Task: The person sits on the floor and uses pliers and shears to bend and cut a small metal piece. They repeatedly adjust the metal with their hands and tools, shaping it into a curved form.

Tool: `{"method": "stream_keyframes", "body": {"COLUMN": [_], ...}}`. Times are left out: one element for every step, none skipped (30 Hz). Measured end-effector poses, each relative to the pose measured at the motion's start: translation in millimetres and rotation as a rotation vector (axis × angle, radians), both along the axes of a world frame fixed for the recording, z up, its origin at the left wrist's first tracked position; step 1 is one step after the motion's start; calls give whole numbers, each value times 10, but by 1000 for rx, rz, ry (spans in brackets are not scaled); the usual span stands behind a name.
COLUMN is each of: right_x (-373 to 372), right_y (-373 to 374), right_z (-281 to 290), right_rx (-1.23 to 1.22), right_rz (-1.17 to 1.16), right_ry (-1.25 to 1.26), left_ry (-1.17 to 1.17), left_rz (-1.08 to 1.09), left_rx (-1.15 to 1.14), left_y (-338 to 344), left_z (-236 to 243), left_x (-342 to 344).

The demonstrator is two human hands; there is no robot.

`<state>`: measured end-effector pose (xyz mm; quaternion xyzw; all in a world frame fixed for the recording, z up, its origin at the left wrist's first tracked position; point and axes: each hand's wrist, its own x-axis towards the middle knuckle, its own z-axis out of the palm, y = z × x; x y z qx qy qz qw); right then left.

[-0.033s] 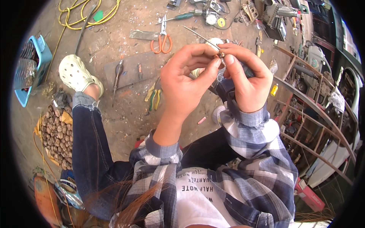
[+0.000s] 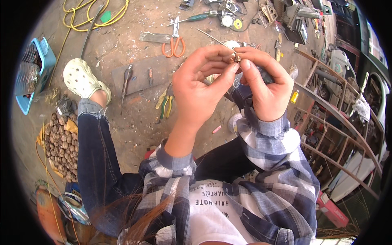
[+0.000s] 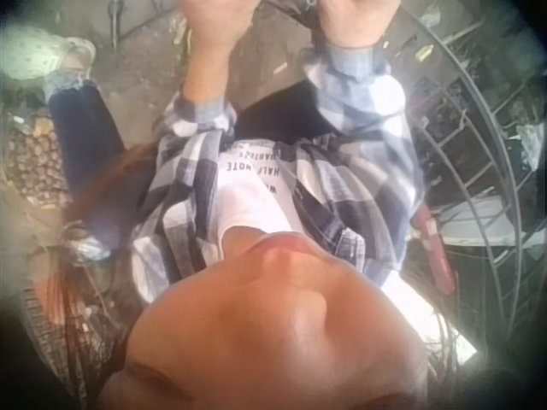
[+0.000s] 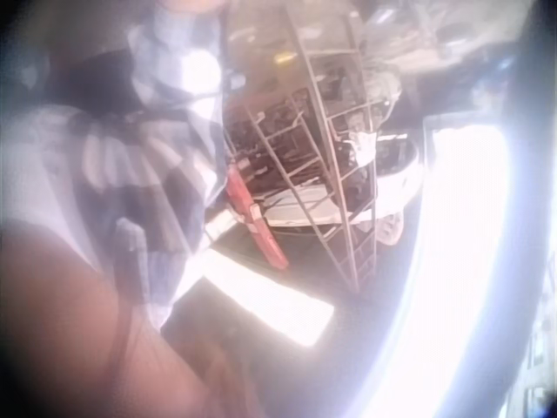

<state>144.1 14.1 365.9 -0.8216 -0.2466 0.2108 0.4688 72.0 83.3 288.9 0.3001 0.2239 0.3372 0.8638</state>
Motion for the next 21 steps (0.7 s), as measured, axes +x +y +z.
{"method": "stream_keyframes", "body": {"right_x": [2,0,-3,-22,-42,-62,-91,-50,-84,-85,-95,-107,-107,-114,-132,-140,-147,-151,-154,-158,-163], "right_y": [0,6,15,32,58,92,126,66,80,60,42,47,50,58,72,92,108,119,129,136,141], "right_z": [-8,-8,-6,-17,-22,-23,-40,-80,-40,-85,-140,-184,-201,-215,-225,-229,-230,-223,-210,-203,-203], "right_rx": [13,-30,-72,-112,-87,-63,-37,-87,-165,-159,-151,-151,-158,-165,-174,-180,-187,-192,-196,-200,-203], "right_rz": [20,6,-7,-20,-43,-66,-87,12,47,97,146,193,236,277,287,299,309,316,323,329,334], "right_ry": [-16,-54,-92,-126,-121,-117,-105,-181,-174,-239,-305,-331,-368,-406,-417,-434,-451,-454,-457,-461,-464], "left_ry": [9,18,43,73,103,132,167,208,238,265,293,304,298,293,286,289,291,293,298,304,309], "left_rz": [11,22,20,18,17,73,131,197,229,255,281,293,315,336,356,358,361,362,371,380,389], "left_rx": [-29,-58,-89,-117,-146,-144,-138,-130,-129,-128,-128,-116,-145,-175,-203,-195,-186,-177,-171,-165,-158], "left_y": [16,25,29,42,55,52,39,35,36,25,22,21,29,45,56,66,75,82,88,92,97], "left_z": [44,68,70,61,52,-5,-121,-237,-334,-431,-513,-580,-579,-567,-563,-570,-577,-584,-588,-595,-603], "left_x": [-4,-7,-11,-35,-57,-43,-10,6,2,7,4,-9,-7,-6,-17,-21,-27,-32,-33,-32,-32]}}
